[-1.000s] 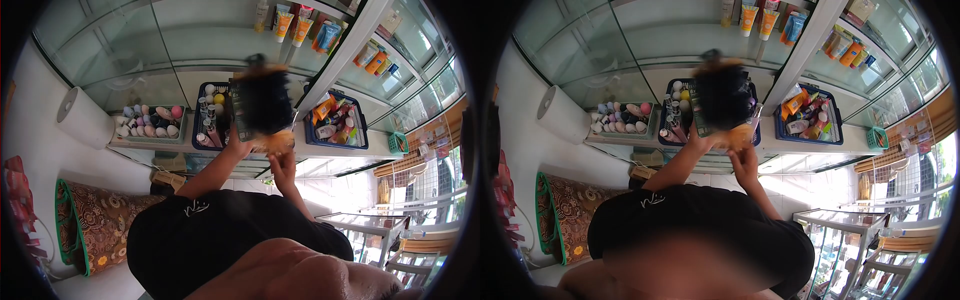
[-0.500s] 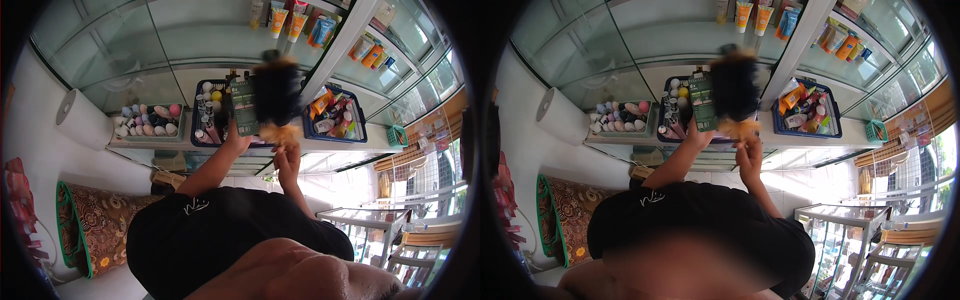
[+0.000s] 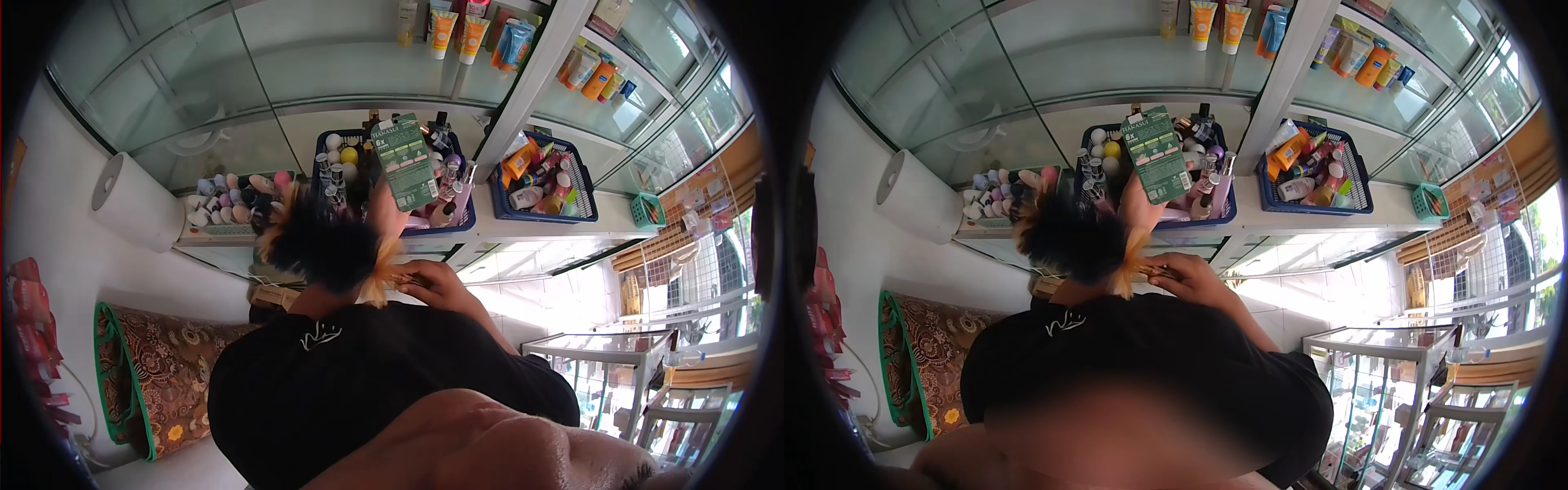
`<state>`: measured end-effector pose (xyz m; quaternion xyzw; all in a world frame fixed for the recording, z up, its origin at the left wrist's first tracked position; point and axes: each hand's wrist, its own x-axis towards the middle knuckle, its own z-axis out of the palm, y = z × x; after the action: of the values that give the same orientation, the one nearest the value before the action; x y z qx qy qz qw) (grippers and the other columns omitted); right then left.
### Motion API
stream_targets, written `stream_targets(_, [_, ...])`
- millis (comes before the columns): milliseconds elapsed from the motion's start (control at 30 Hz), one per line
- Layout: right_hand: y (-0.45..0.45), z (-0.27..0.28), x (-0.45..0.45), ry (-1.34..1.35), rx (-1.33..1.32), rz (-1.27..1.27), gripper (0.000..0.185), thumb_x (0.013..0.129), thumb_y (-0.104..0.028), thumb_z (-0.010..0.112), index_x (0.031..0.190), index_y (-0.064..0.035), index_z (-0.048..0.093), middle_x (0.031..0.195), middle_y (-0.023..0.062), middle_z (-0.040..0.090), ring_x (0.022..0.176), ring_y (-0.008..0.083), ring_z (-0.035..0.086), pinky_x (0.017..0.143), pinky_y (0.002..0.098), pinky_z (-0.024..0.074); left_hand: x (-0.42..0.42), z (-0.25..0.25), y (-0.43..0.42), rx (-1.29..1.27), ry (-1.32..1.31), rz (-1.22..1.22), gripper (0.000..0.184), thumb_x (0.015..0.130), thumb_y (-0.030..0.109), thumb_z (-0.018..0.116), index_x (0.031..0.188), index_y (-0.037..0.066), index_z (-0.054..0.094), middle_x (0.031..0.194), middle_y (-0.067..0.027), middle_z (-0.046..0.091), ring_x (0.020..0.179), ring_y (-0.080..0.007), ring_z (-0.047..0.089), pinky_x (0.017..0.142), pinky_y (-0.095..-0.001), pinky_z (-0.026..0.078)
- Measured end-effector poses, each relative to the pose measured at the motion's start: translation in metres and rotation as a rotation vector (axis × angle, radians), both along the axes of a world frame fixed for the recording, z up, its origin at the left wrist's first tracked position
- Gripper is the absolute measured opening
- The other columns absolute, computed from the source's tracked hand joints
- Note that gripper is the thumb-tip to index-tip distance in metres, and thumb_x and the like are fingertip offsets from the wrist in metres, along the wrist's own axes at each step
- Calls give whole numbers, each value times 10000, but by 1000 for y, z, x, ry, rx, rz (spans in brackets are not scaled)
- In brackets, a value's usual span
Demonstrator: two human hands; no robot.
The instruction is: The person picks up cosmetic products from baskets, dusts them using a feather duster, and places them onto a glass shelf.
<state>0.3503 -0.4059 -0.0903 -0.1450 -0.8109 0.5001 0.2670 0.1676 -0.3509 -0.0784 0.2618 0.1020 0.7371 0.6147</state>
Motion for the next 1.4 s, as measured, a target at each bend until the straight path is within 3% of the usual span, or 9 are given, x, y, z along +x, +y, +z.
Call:
stream_targets(200, [4, -3, 6, 125, -225, -377, 290, 928, -64, 620, 1201, -11, 537, 895, 47, 670, 735, 57, 596, 638, 212, 453, -7, -16, 11, 55, -341, -328, 423, 999, 359, 451, 1304, 70, 506, 1223, -109, 592, 1142, -251, 589, 941, -415, 521])
stream_targets(267, [13, -14, 8, 360, -322, -498, 300, 953, -58, 576, 1235, -35, 477, 947, 69, 639, 659, 41, 524, 585, 190, 416, 1, -9, 0, -119, -67, 120, 537, 1009, 478, 371, 1345, 72, 471, 1270, -124, 571, 1159, -278, 573, 961, -418, 488])
stream_targets(400, [20, -12, 9, 538, -331, -715, 339, 964, -59, 553, 1274, -54, 416, 1001, 78, 600, 603, 28, 458, 531, 175, 374, -4, -6, -1, -85, -54, -16, 608, 1006, 536, 323, 1381, 73, 442, 1306, -124, 552, 1219, -265, 530, 1011, -427, 442])
stream_targets(667, [0, -8, 9, 21, 107, -284, 270, 893, -65, 661, 1149, -21, 586, 829, 45, 633, 663, 77, 575, 576, 234, 449, -8, -14, 2, 108, 241, 61, 629, 980, 523, 403, 1413, 66, 402, 1344, -145, 513, 1161, -263, 574, 968, -451, 492])
stream_targets(733, [-3, 8, 4, 19, 144, -87, 254, 874, -45, 674, 1119, -12, 617, 866, 63, 644, 686, 94, 590, 596, 233, 467, -8, -9, 0, 138, -99, -106, 601, 982, 484, 432, 1414, 68, 400, 1353, -150, 507, 1166, -259, 572, 970, -450, 493])
stream_targets(933, [-3, 3, 10, 8, 88, -292, 267, 893, -44, 653, 1148, -9, 582, 905, 81, 640, 628, 71, 547, 557, 217, 432, 3, -5, -1, 97, -115, -5, 538, 1001, 444, 418, 1383, 66, 431, 1316, -144, 539, 1130, -254, 589, 985, -424, 480])
stream_targets(1133, [16, -7, 17, 492, -327, -643, 292, 965, -87, 562, 1239, -36, 474, 946, 72, 634, 525, 3, 419, 467, 156, 341, -1, 0, -5, -153, -17, 15, 444, 998, 412, 446, 1308, 98, 503, 1259, -99, 585, 1089, -238, 605, 913, -382, 500])
stream_targets(1300, [19, -14, 30, 421, -285, -507, 296, 929, -59, 606, 1208, -31, 511, 946, 61, 640, 574, 31, 482, 503, 177, 378, -11, -20, 2, -100, -63, -83, 423, 1004, 370, 463, 1312, 81, 489, 1204, -110, 594, 1019, -198, 616, 922, -354, 512])
stream_targets(1400, [16, -12, 36, 179, -147, -255, 276, 868, -45, 683, 1138, -25, 625, 927, 29, 656, 715, 75, 578, 606, 218, 446, -7, -21, 3, 15, -86, -134, 433, 999, 360, 467, 1348, 103, 472, 1035, -66, 613, 845, -154, 586, 765, -295, 495])
